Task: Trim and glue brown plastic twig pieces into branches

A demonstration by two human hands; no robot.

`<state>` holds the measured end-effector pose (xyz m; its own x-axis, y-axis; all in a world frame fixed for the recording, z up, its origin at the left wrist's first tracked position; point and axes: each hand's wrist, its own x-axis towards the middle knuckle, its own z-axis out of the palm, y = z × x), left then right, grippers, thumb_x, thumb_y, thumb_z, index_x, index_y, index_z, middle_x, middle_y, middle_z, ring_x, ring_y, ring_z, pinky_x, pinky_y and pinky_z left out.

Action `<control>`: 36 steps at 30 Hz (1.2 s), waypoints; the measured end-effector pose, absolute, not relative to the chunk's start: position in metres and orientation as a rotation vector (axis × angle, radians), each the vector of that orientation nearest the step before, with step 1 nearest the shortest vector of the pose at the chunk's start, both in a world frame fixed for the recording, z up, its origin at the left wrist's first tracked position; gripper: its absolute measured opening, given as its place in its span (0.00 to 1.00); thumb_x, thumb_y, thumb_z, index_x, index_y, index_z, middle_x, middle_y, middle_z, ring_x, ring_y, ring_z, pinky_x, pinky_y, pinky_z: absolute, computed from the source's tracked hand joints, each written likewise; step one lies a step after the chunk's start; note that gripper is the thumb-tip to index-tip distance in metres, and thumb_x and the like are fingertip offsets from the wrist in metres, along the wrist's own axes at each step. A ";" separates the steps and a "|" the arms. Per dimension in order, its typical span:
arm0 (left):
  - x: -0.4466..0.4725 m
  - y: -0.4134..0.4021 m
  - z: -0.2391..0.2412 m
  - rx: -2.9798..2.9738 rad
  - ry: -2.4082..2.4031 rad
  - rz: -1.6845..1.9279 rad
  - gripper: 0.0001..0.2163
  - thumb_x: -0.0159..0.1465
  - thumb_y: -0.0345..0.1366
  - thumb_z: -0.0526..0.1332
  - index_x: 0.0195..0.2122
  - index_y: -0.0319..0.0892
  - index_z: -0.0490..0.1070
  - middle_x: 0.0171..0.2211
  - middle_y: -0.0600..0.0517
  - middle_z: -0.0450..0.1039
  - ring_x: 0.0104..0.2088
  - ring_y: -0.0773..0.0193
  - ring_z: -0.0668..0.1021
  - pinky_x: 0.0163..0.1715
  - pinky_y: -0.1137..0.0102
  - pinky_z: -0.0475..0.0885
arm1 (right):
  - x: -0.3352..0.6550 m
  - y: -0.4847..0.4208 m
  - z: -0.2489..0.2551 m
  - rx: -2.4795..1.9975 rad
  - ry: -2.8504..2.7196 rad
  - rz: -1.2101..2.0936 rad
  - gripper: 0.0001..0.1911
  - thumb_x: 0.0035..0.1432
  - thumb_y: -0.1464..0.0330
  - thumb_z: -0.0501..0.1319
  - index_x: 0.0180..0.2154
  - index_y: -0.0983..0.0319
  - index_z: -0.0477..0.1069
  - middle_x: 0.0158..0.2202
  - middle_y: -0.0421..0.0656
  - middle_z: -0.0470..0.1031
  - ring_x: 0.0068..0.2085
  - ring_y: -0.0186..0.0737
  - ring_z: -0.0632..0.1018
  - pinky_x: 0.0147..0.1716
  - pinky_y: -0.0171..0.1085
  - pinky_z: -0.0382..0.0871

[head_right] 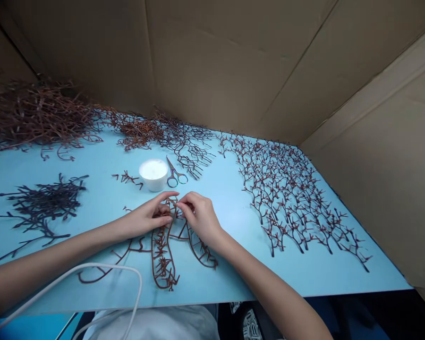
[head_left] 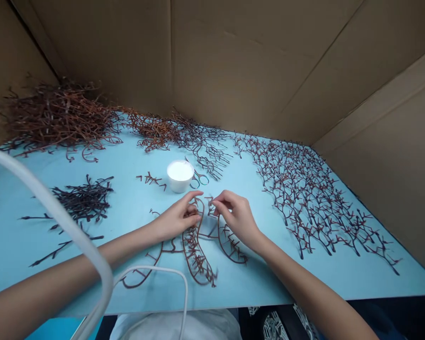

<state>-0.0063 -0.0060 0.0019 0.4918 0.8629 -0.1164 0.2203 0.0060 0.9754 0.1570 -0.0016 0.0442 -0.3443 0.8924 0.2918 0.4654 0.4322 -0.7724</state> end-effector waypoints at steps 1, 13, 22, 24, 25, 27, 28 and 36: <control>-0.010 -0.006 0.000 1.409 0.980 0.717 0.21 0.55 0.33 0.53 0.50 0.41 0.50 0.21 0.58 0.59 0.23 0.69 0.66 0.25 0.74 0.61 | 0.158 0.000 0.047 -1.148 -1.862 0.811 0.09 0.50 0.68 0.52 0.21 0.62 0.61 0.17 0.37 0.65 0.20 0.31 0.68 0.22 0.32 0.61; -0.018 -0.025 0.026 0.979 1.038 0.950 0.22 0.51 0.35 0.58 0.46 0.43 0.51 0.20 0.59 0.66 0.17 0.73 0.66 0.22 0.75 0.60 | 0.173 0.015 0.035 -1.048 -0.978 1.290 0.13 0.45 0.62 0.58 0.21 0.61 0.56 0.17 0.32 0.51 0.16 0.24 0.55 0.13 0.26 0.48; -0.023 -0.028 0.036 0.796 1.065 0.976 0.19 0.53 0.37 0.58 0.45 0.40 0.58 0.16 0.62 0.54 0.18 0.75 0.57 0.20 0.77 0.52 | 0.172 0.016 0.041 -1.017 -0.815 1.062 0.17 0.44 0.61 0.59 0.19 0.62 0.52 0.16 0.30 0.51 0.15 0.22 0.54 0.13 0.23 0.49; -0.025 -0.028 0.036 0.836 1.043 0.806 0.15 0.54 0.38 0.57 0.41 0.40 0.60 0.14 0.62 0.50 0.17 0.75 0.54 0.18 0.77 0.50 | 0.176 0.019 0.044 -1.013 -0.855 0.974 0.16 0.44 0.62 0.59 0.20 0.62 0.53 0.15 0.30 0.51 0.15 0.22 0.54 0.13 0.23 0.48; -0.028 -0.027 0.036 0.864 1.017 0.710 0.14 0.54 0.39 0.57 0.40 0.40 0.60 0.14 0.63 0.48 0.16 0.75 0.52 0.18 0.77 0.49 | 0.179 0.021 0.047 -1.016 -0.892 0.903 0.15 0.44 0.62 0.59 0.20 0.62 0.53 0.15 0.30 0.51 0.15 0.22 0.54 0.12 0.23 0.48; -0.033 -0.026 0.035 0.928 0.986 0.583 0.13 0.54 0.39 0.57 0.39 0.40 0.61 0.14 0.63 0.46 0.16 0.74 0.51 0.17 0.76 0.47 | 0.189 0.027 0.049 -1.032 -0.952 0.749 0.13 0.46 0.62 0.57 0.21 0.61 0.54 0.15 0.30 0.52 0.14 0.22 0.53 0.12 0.24 0.46; -0.035 -0.025 0.035 0.963 0.996 0.571 0.13 0.54 0.39 0.56 0.39 0.40 0.61 0.15 0.63 0.46 0.16 0.74 0.51 0.17 0.76 0.47 | 0.195 0.030 0.049 -1.040 -0.956 0.691 0.12 0.47 0.62 0.56 0.22 0.61 0.54 0.15 0.30 0.52 0.14 0.23 0.53 0.12 0.24 0.46; -0.033 -0.023 0.036 1.079 0.919 0.704 0.06 0.55 0.37 0.54 0.31 0.39 0.62 0.18 0.59 0.59 0.20 0.73 0.61 0.23 0.76 0.55 | 0.204 0.032 0.031 -1.606 -1.984 0.378 0.07 0.51 0.70 0.51 0.25 0.63 0.65 0.20 0.40 0.65 0.22 0.34 0.67 0.22 0.34 0.59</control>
